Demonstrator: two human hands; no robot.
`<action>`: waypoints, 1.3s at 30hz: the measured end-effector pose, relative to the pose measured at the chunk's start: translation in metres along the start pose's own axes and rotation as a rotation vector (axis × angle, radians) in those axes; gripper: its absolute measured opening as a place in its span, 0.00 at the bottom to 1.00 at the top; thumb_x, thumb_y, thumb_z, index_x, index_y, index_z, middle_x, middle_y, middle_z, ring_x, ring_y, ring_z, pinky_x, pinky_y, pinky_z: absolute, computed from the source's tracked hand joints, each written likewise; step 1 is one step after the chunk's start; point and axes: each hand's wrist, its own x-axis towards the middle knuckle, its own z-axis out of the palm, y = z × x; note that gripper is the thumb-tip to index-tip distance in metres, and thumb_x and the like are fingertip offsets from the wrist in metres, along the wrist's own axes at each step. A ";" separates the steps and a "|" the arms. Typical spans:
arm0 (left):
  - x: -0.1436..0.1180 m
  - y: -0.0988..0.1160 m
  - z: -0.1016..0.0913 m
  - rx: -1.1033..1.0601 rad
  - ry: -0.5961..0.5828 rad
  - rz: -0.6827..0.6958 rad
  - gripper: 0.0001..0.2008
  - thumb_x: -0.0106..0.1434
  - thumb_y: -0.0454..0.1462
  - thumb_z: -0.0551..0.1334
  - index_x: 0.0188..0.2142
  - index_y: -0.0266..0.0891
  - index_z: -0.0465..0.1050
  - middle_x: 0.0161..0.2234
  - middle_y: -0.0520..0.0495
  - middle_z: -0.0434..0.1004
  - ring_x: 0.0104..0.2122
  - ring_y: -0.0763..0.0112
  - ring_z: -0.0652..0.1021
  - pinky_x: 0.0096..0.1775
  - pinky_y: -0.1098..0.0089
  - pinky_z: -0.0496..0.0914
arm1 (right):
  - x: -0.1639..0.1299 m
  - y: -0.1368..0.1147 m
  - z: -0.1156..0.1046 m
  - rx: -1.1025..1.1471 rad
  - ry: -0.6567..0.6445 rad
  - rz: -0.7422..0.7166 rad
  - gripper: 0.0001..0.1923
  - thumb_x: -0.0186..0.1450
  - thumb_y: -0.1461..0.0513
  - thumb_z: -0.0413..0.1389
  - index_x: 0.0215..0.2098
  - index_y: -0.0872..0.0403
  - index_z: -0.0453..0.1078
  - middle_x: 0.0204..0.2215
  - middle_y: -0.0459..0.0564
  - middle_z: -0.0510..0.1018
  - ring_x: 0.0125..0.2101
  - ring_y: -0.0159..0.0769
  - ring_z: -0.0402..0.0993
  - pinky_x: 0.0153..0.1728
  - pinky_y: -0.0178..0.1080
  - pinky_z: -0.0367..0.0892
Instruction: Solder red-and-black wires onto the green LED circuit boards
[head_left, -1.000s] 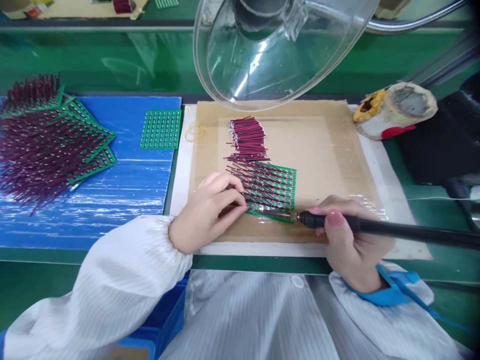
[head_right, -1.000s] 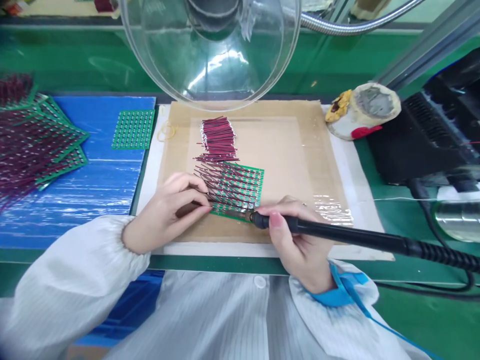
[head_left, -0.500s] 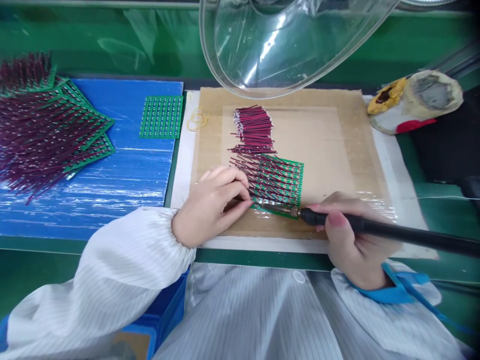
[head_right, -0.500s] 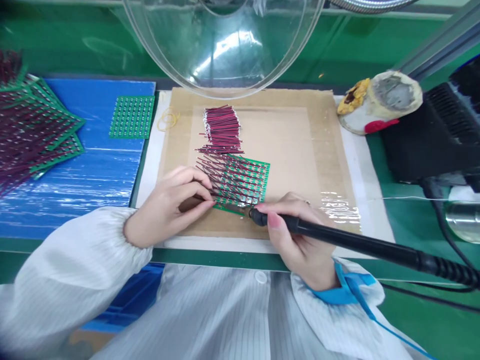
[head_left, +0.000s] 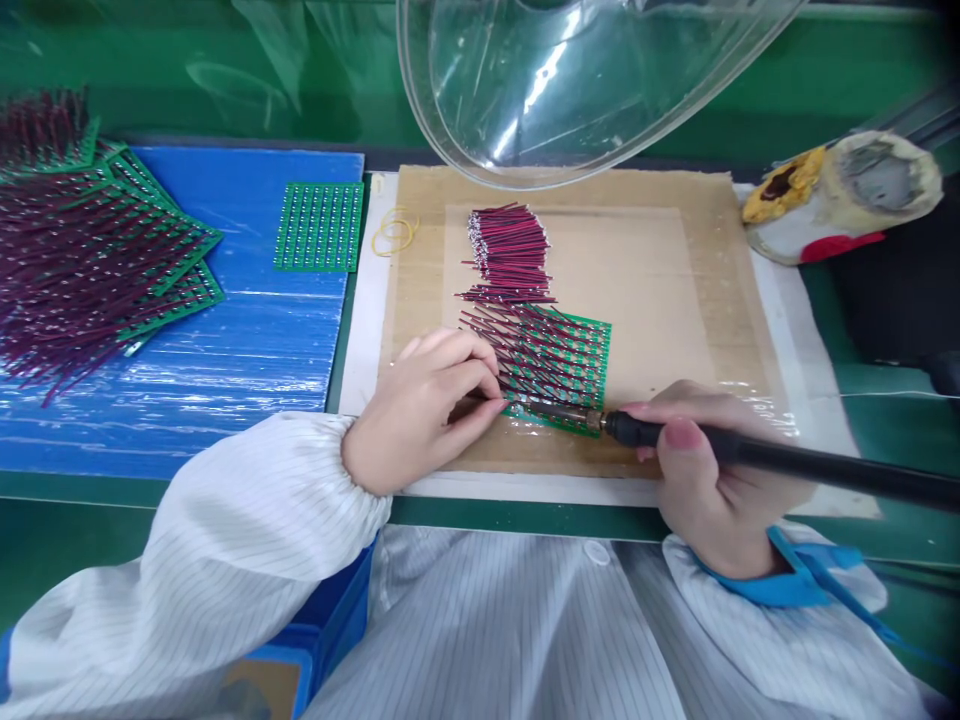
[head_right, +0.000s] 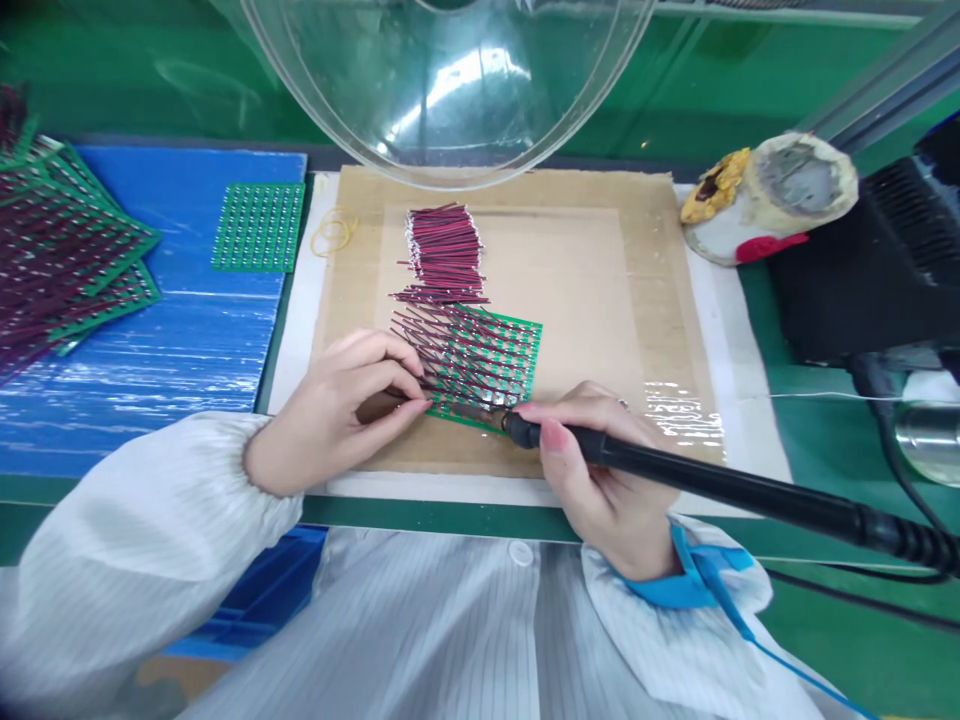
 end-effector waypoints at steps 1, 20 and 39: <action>0.000 0.000 0.000 0.001 0.000 -0.003 0.05 0.66 0.35 0.58 0.34 0.38 0.71 0.41 0.49 0.72 0.44 0.67 0.71 0.47 0.62 0.63 | 0.000 0.000 0.000 -0.001 -0.018 0.000 0.09 0.61 0.70 0.56 0.37 0.55 0.74 0.27 0.45 0.77 0.23 0.27 0.71 0.22 0.34 0.65; 0.081 -0.023 -0.032 0.280 -0.048 0.056 0.06 0.63 0.36 0.63 0.39 0.36 0.76 0.36 0.47 0.73 0.35 0.69 0.73 0.40 0.67 0.66 | 0.009 0.000 0.003 -0.056 0.545 -0.009 0.11 0.62 0.57 0.56 0.25 0.52 0.73 0.16 0.43 0.71 0.14 0.30 0.64 0.12 0.35 0.54; 0.064 -0.012 -0.018 -0.182 0.175 -0.015 0.05 0.65 0.34 0.61 0.39 0.37 0.76 0.36 0.48 0.78 0.30 0.76 0.76 0.33 0.74 0.71 | -0.002 0.004 -0.018 -0.037 0.486 0.172 0.07 0.65 0.58 0.56 0.34 0.50 0.76 0.19 0.44 0.73 0.13 0.29 0.64 0.12 0.36 0.60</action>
